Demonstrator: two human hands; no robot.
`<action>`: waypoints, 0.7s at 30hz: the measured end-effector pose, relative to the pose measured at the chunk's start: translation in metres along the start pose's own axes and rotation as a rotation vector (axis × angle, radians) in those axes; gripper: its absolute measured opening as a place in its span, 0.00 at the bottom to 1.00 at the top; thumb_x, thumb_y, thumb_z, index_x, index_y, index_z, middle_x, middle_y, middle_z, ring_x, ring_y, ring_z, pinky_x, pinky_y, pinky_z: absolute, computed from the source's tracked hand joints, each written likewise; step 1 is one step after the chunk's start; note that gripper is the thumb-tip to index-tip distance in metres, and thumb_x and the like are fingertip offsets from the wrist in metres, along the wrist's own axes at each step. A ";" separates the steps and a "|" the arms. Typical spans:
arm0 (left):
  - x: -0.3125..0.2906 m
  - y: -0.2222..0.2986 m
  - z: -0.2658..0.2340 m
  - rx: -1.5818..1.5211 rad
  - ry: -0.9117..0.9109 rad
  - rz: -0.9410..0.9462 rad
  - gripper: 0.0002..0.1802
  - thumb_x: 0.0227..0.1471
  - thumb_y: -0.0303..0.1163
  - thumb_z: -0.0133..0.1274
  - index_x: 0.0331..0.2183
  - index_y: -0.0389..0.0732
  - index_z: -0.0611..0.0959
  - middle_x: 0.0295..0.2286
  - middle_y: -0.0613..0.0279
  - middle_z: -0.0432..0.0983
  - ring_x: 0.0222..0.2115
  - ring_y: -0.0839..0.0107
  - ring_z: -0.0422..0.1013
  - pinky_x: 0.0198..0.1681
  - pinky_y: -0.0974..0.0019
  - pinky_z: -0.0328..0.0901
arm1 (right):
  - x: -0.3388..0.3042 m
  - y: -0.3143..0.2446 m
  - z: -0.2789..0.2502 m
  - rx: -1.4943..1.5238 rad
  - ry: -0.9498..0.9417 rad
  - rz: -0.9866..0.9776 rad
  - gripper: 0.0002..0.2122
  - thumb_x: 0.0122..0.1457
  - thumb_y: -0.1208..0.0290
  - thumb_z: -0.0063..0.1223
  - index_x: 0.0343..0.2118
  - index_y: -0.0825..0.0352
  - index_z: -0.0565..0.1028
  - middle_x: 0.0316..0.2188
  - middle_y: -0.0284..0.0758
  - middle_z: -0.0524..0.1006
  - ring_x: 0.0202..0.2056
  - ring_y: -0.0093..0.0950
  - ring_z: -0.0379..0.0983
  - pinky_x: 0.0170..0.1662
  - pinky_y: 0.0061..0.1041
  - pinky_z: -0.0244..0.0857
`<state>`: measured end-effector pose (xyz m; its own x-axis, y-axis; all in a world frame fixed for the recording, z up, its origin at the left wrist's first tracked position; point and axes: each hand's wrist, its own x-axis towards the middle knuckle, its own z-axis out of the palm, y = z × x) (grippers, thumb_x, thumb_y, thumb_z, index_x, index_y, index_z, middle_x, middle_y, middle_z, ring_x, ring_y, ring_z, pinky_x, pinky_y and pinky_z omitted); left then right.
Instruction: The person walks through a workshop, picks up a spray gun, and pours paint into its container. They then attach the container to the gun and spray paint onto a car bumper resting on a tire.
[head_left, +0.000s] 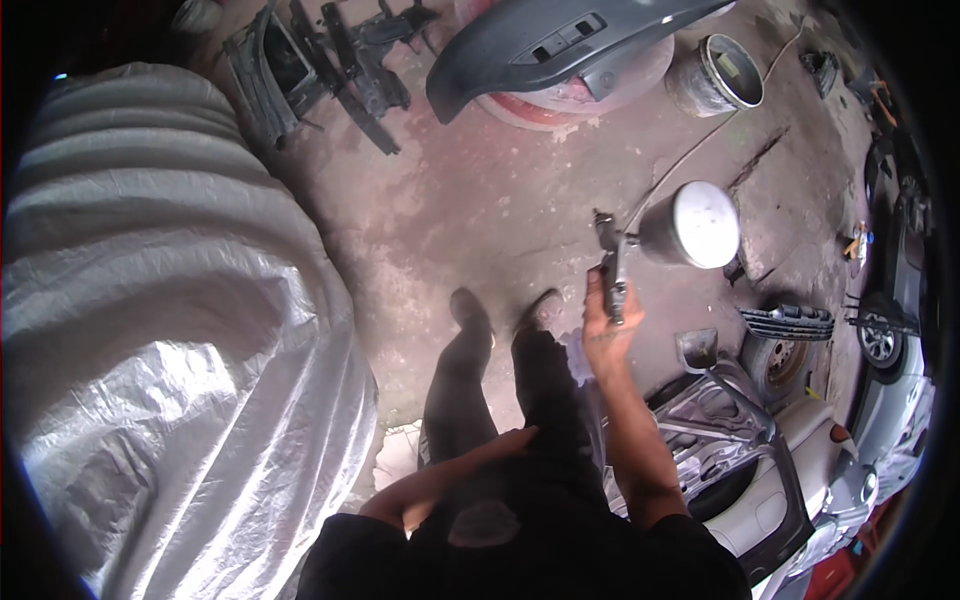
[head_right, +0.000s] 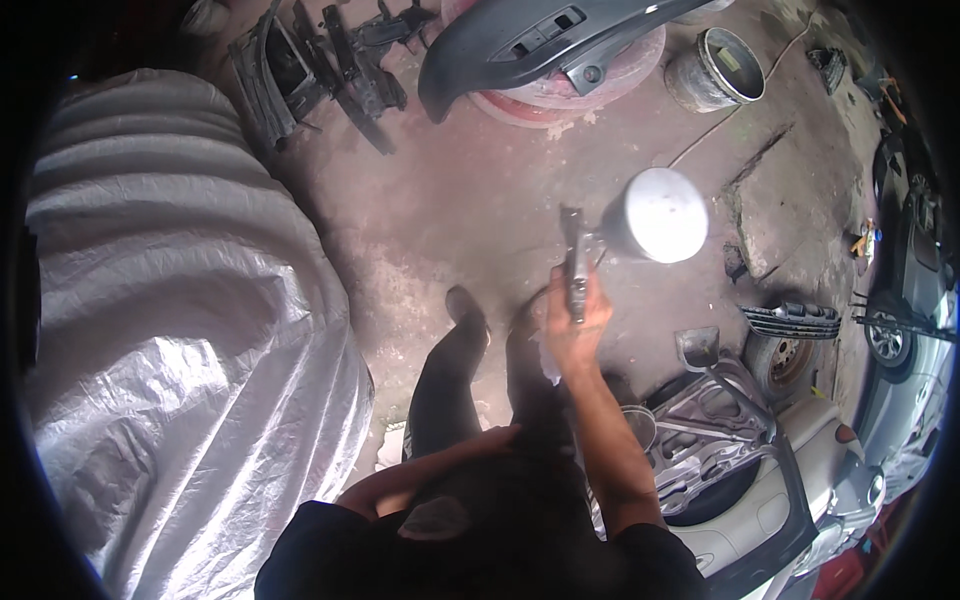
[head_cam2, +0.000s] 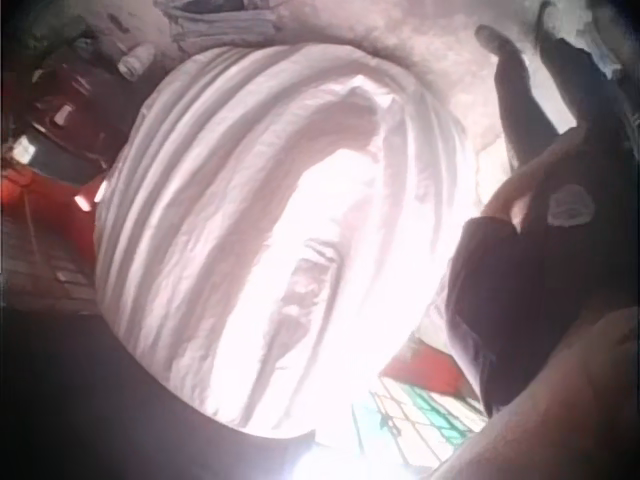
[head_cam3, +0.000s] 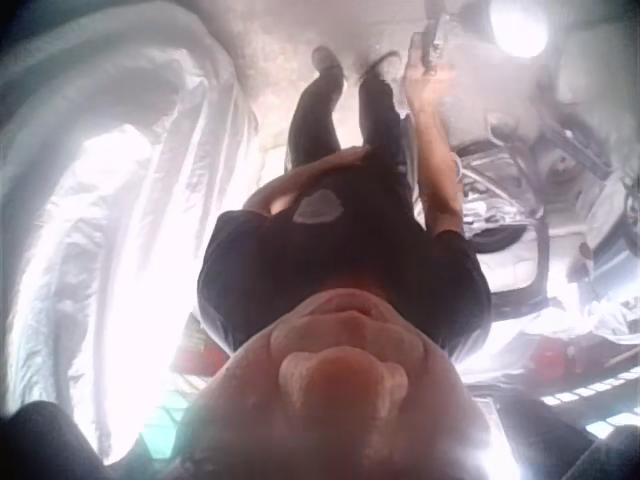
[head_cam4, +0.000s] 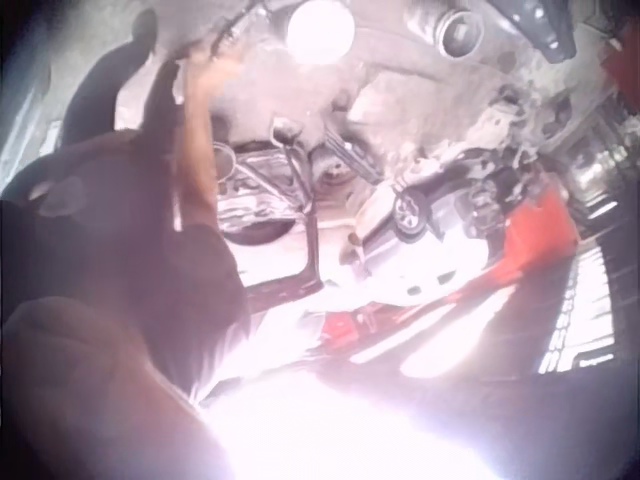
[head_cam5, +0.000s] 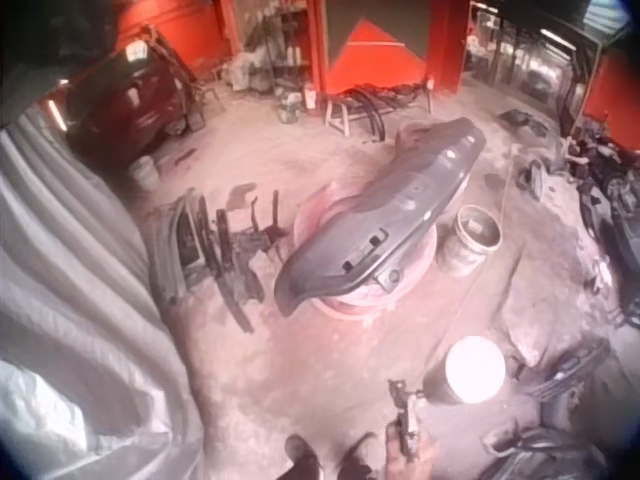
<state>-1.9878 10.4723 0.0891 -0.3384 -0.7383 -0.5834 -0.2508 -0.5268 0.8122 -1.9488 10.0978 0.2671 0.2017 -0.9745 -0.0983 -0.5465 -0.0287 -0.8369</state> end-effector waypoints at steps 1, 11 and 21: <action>0.001 0.026 -0.024 -0.104 -0.172 0.006 0.25 0.58 0.36 0.58 0.53 0.32 0.80 0.51 0.40 0.76 0.54 0.51 0.73 0.59 0.54 0.66 | 0.014 0.004 0.000 -0.022 0.044 -0.013 0.14 0.63 0.73 0.59 0.49 0.75 0.76 0.25 0.44 0.79 0.23 0.35 0.77 0.30 0.34 0.70; 0.026 0.020 -0.081 -0.312 -0.450 0.087 0.16 0.58 0.33 0.55 0.44 0.34 0.84 0.37 0.52 0.83 0.40 0.60 0.78 0.48 0.58 0.70 | 0.068 0.032 0.129 -0.133 -0.018 -0.351 0.17 0.61 0.75 0.60 0.52 0.72 0.75 0.36 0.51 0.81 0.35 0.51 0.81 0.37 0.42 0.75; 0.204 -0.217 -0.274 0.499 -0.054 -0.025 0.19 0.54 0.40 0.58 0.45 0.43 0.82 0.42 0.49 0.81 0.46 0.49 0.77 0.49 0.47 0.71 | 0.047 0.131 0.292 -0.120 -0.318 -0.445 0.15 0.62 0.69 0.61 0.48 0.71 0.79 0.30 0.50 0.81 0.33 0.49 0.81 0.39 0.39 0.73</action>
<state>-1.7537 10.3204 -0.2045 -0.3700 -0.6983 -0.6128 -0.6584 -0.2682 0.7032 -1.7736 10.1127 -0.0039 0.6596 -0.7476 0.0773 -0.4375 -0.4656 -0.7693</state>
